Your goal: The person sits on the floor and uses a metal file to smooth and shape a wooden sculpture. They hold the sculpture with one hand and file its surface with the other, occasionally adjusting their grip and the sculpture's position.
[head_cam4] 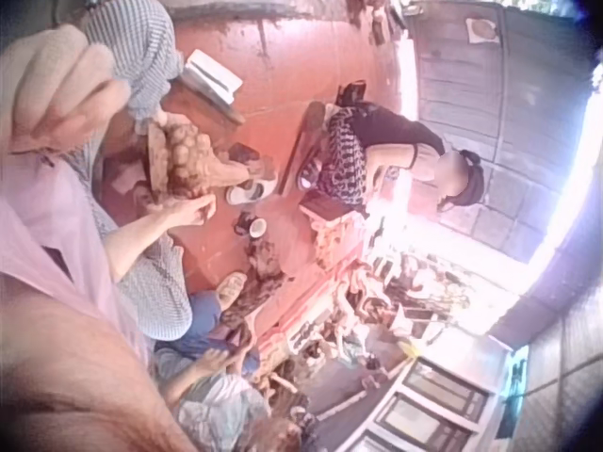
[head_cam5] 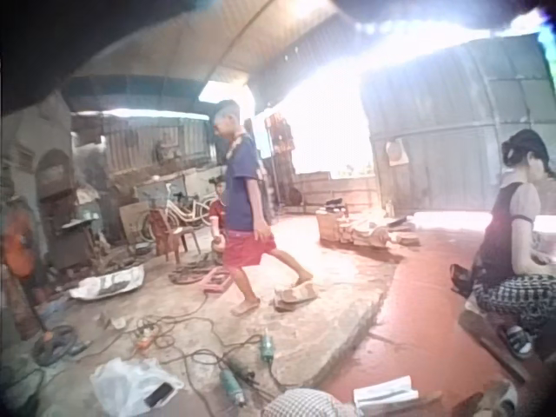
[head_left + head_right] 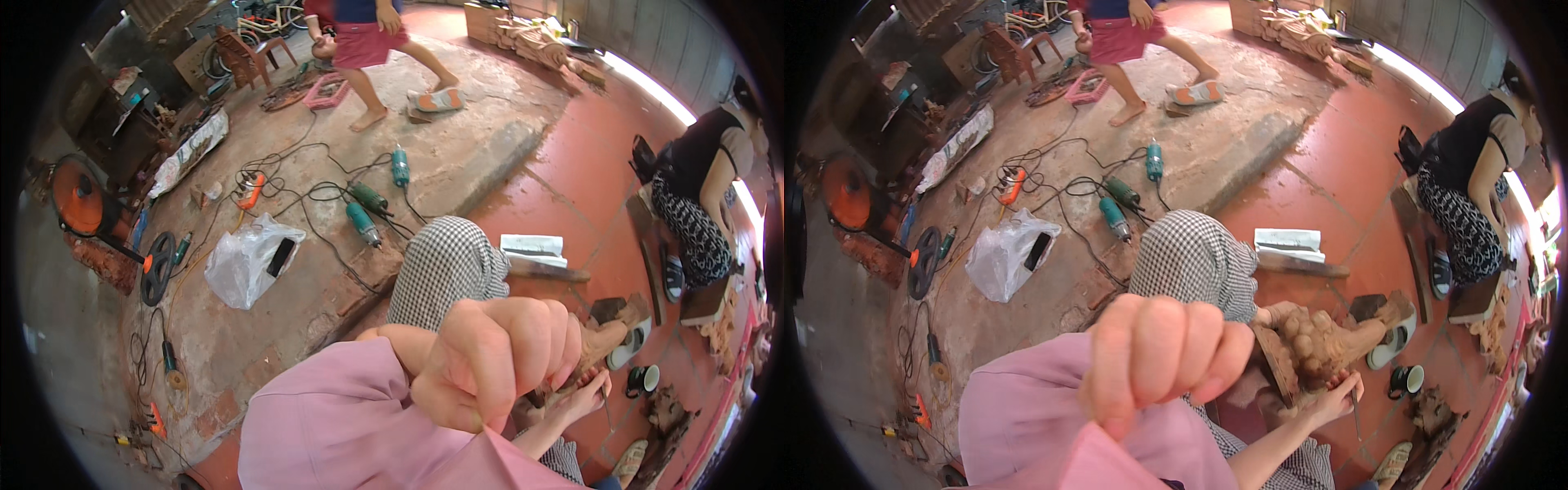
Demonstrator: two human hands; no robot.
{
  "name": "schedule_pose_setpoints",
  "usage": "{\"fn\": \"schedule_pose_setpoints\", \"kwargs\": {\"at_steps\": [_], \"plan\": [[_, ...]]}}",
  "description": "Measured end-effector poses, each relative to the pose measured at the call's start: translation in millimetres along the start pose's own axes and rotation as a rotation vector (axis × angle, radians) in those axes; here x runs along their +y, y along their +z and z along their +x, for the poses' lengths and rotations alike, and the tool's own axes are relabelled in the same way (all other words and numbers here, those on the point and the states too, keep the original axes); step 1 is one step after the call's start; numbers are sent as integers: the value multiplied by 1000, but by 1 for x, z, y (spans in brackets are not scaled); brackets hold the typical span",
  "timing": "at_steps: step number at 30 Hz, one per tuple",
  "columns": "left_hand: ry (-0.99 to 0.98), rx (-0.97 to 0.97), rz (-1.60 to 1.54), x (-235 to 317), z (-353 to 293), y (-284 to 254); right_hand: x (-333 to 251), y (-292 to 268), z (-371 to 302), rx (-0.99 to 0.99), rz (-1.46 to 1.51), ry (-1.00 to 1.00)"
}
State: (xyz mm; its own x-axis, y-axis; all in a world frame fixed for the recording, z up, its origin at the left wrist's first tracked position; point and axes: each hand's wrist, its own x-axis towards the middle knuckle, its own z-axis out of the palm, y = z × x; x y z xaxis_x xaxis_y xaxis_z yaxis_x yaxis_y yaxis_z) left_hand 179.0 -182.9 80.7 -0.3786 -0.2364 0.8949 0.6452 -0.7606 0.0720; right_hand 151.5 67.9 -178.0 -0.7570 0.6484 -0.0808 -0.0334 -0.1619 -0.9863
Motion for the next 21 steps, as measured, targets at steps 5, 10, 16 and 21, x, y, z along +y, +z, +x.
{"fn": "schedule_pose_setpoints", "kwargs": {"at_steps": [5, 10, 16, 21], "plan": [[-9, -33, 49, 4, 8, 5, -13, 4, -4, 14, -8, 17], [-520, 0, 409, -13, 39, -64, -11, -7, 11, 32, 24, -17], [-782, 571, 1167, -1, 156, -316, -7, -2, 3, 4, 49, -6], [-273, 873, 1795, 70, 244, -434, -4, -7, 9, 20, -36, -30]]}}
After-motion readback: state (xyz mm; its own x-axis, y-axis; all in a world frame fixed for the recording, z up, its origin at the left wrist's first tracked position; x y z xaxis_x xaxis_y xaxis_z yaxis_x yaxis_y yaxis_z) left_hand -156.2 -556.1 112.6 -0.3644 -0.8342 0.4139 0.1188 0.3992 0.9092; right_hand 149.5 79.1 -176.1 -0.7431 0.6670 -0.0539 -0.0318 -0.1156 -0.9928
